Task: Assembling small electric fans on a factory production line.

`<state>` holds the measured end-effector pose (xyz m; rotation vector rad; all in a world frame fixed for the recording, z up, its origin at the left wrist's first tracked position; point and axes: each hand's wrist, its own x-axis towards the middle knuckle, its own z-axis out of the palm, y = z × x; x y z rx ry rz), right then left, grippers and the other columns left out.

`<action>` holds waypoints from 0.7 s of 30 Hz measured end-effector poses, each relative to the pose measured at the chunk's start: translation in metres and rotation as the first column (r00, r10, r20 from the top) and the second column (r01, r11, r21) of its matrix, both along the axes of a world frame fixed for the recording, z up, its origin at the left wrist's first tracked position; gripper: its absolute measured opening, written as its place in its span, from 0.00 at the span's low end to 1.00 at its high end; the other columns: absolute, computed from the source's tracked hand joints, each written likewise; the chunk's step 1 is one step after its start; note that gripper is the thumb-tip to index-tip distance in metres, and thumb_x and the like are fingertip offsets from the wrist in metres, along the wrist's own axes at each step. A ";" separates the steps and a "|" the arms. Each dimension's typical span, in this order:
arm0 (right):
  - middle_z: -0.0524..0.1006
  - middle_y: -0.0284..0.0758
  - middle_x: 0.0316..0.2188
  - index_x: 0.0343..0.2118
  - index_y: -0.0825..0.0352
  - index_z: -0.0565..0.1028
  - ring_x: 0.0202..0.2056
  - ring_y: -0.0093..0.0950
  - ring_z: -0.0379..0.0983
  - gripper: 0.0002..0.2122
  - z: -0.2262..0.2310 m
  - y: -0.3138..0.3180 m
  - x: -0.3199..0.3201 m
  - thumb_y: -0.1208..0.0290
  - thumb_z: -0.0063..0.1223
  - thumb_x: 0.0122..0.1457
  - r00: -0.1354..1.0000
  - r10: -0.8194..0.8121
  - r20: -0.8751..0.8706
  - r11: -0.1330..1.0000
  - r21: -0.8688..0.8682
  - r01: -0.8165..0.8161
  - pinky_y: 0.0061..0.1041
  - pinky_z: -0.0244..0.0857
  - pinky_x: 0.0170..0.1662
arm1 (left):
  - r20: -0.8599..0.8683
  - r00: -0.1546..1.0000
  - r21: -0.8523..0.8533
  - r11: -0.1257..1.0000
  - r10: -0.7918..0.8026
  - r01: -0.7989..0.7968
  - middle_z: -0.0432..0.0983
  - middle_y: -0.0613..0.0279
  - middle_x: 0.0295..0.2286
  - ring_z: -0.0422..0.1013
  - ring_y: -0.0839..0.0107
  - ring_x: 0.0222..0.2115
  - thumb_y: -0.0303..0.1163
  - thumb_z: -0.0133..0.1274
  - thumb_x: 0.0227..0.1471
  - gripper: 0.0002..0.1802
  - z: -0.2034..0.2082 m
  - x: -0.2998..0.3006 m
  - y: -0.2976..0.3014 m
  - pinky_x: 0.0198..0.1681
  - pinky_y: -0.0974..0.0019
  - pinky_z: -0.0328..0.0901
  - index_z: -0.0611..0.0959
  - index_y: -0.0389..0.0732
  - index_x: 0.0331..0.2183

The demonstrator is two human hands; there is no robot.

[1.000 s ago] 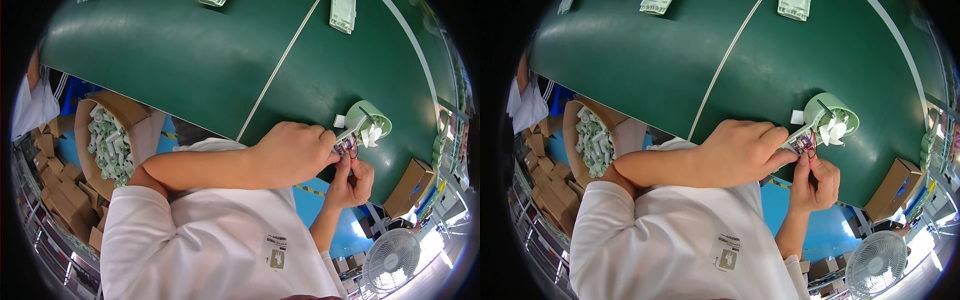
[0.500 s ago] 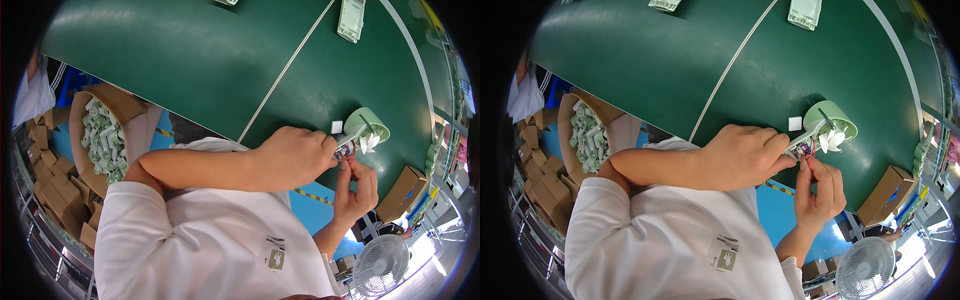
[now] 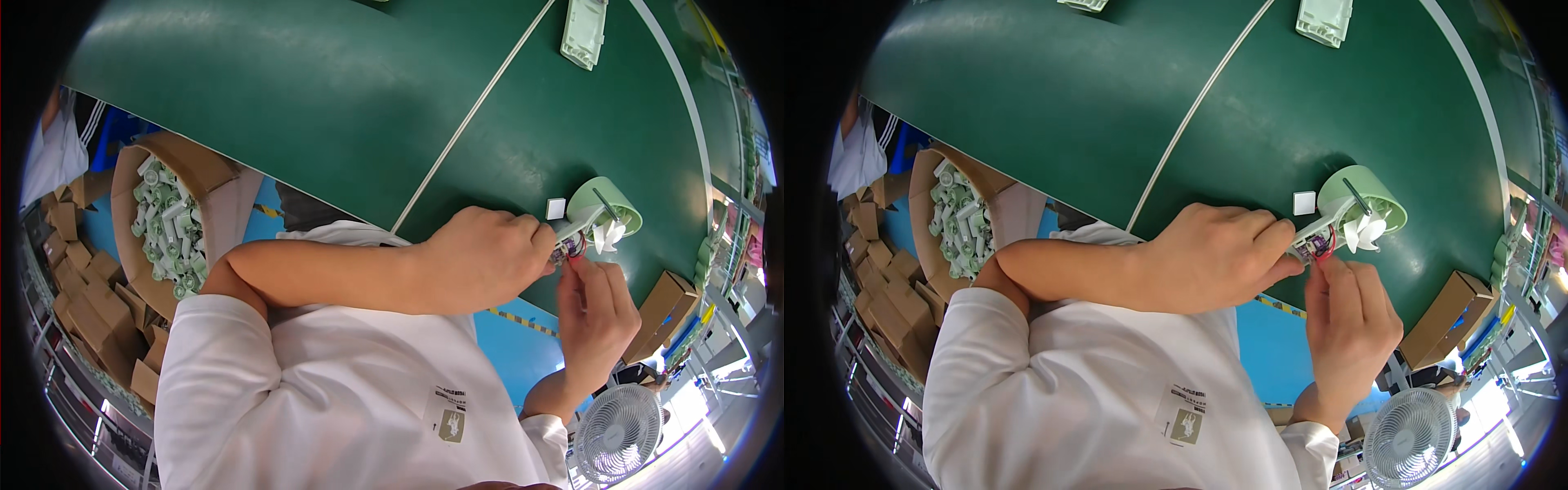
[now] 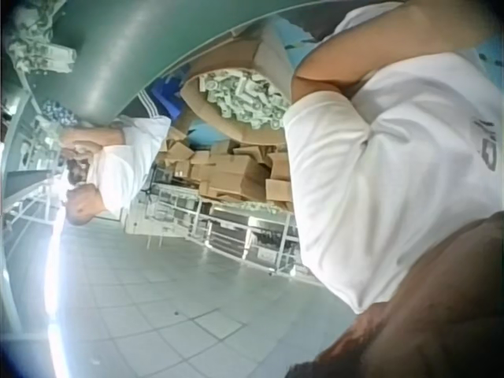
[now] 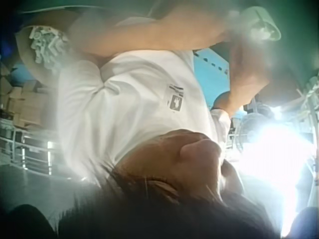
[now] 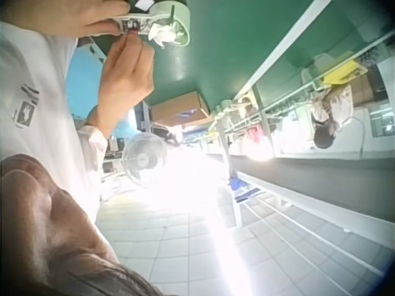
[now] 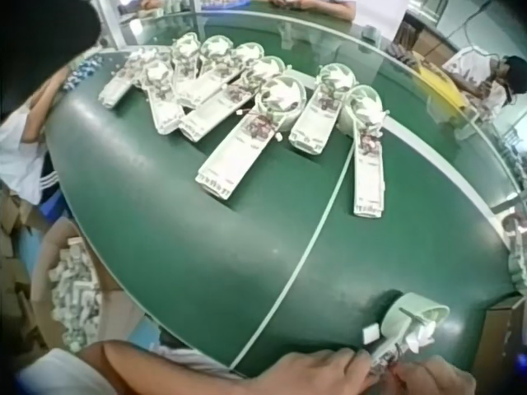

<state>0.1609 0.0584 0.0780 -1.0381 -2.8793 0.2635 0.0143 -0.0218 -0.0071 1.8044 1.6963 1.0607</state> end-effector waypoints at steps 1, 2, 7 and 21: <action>0.74 0.33 0.23 0.31 0.70 0.77 0.18 0.21 0.69 0.05 0.000 0.001 0.001 0.82 0.62 0.51 1.000 0.000 0.001 1.000 -0.001 0.000 0.19 0.64 0.21 | -0.010 1.000 0.002 1.000 -0.005 0.005 0.72 0.63 0.18 0.74 0.70 0.18 0.39 0.57 0.52 0.15 0.000 0.000 0.000 0.20 0.69 0.69 0.75 0.38 0.25; 0.73 0.33 0.23 0.30 0.71 0.77 0.19 0.20 0.70 0.05 0.000 0.003 0.002 0.82 0.63 0.51 0.996 -0.083 -0.045 0.991 -0.110 0.078 0.18 0.64 0.23 | -0.020 1.000 0.003 1.000 -0.010 0.010 0.72 0.63 0.18 0.74 0.70 0.18 0.39 0.57 0.52 0.15 0.000 -0.001 0.000 0.20 0.69 0.69 0.75 0.38 0.25; 0.74 0.32 0.24 0.31 0.72 0.77 0.24 0.18 0.71 0.04 -0.020 -0.001 0.014 0.82 0.62 0.53 0.950 -0.208 -0.232 0.957 -0.247 0.149 0.15 0.63 0.27 | -0.017 1.000 0.003 1.000 -0.002 0.002 0.71 0.63 0.18 0.74 0.70 0.18 0.39 0.60 0.51 0.16 -0.001 0.000 0.000 0.20 0.69 0.68 0.75 0.38 0.26; 0.78 0.36 0.28 0.32 0.69 0.79 0.25 0.25 0.73 0.04 -0.031 -0.003 0.024 0.81 0.62 0.53 0.954 -0.152 -0.260 0.987 -0.085 0.134 0.20 0.64 0.24 | 0.018 1.000 -0.016 1.000 -0.017 0.017 0.70 0.63 0.19 0.72 0.69 0.18 0.39 0.62 0.48 0.16 -0.001 0.000 -0.001 0.20 0.68 0.67 0.74 0.38 0.27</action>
